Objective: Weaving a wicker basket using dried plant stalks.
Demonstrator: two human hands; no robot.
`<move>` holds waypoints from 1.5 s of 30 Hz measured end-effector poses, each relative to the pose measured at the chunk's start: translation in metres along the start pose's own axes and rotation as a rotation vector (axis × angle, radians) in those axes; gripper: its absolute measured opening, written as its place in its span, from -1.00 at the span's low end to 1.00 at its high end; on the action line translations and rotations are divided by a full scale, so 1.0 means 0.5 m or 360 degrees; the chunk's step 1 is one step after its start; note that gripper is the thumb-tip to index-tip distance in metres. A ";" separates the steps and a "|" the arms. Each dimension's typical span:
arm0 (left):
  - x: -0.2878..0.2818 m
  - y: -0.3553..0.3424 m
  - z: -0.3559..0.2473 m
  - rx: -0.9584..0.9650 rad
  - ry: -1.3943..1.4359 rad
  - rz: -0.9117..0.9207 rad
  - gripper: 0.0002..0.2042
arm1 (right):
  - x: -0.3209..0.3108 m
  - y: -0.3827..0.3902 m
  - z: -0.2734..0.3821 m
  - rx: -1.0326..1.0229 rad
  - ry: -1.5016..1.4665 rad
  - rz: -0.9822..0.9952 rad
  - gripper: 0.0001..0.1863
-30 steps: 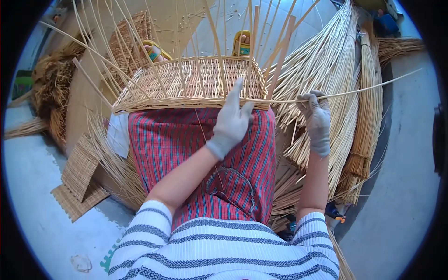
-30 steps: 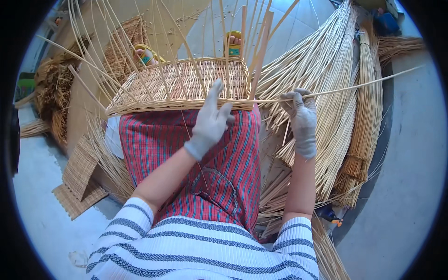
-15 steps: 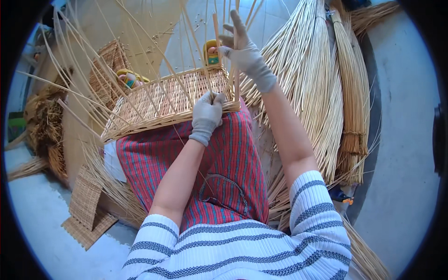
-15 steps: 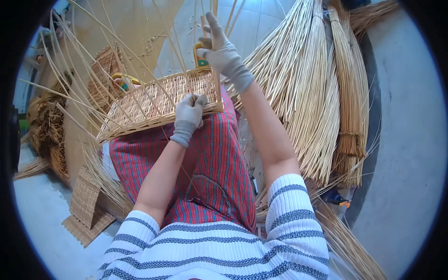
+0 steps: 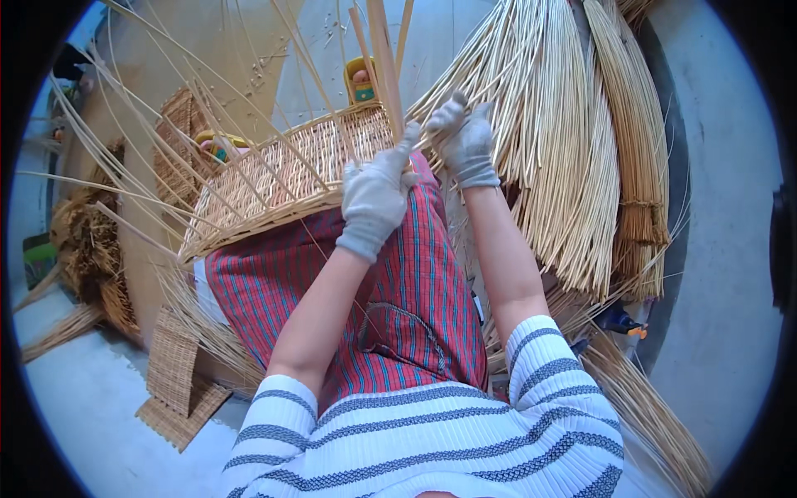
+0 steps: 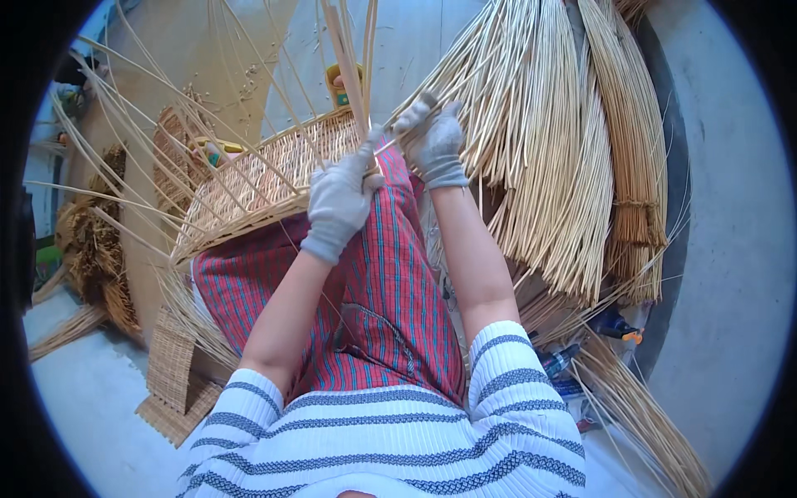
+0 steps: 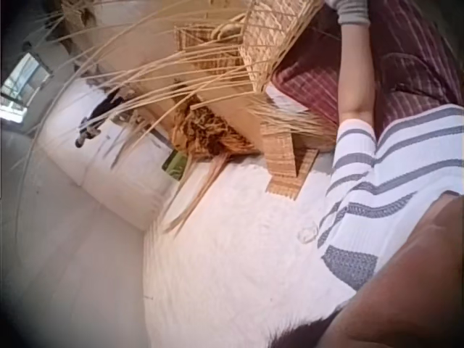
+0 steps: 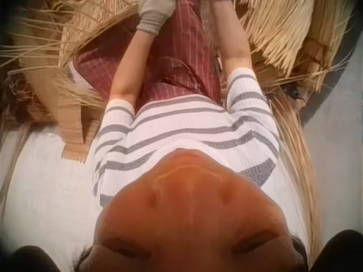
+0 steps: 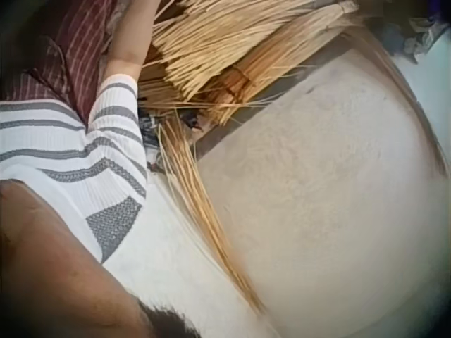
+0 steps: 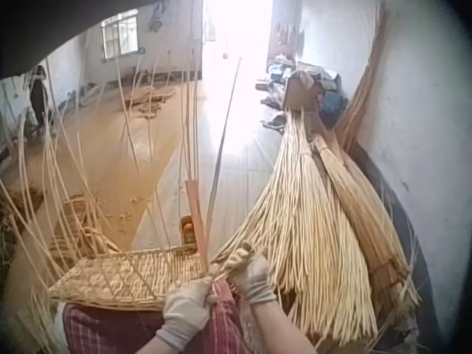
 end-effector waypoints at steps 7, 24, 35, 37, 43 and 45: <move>0.017 0.008 0.034 -0.0032 0.0321 -0.0278 -0.28 | -0.042 0.074 0.078 -0.0339 0.1353 -0.0944 -0.61; 0.095 -0.067 0.142 -0.0564 0.1370 -0.0395 -0.80 | 0.179 -0.075 -0.126 0.0518 0.2610 0.0498 -0.67; 0.040 -0.067 0.104 -0.0550 0.1111 -0.0440 -0.76 | 0.242 -0.103 -0.099 -0.0645 0.3916 0.0160 -0.61; 0.082 -0.100 0.108 -0.0435 0.1382 -0.0366 -0.74 | 0.207 -0.122 -0.098 -0.0082 0.3578 0.0273 -0.61; 0.012 0.005 0.049 0.0054 0.0539 -0.0117 -0.32 | 0.155 0.107 0.054 -0.1591 0.2625 -0.0168 -0.66; 0.008 0.031 0.046 0.0008 0.0278 0.0086 -0.13 | -0.002 0.139 0.104 -0.1292 0.1560 -0.0764 -0.51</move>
Point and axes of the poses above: each hand's wrist, its own y-axis away from the middle knuckle, its own x-axis out of the palm, z = x × y, the point moved 10 cm from there along -y, towards the middle knuckle, and after that the axes turned 2 degrees about x, right-handed, at the moved point
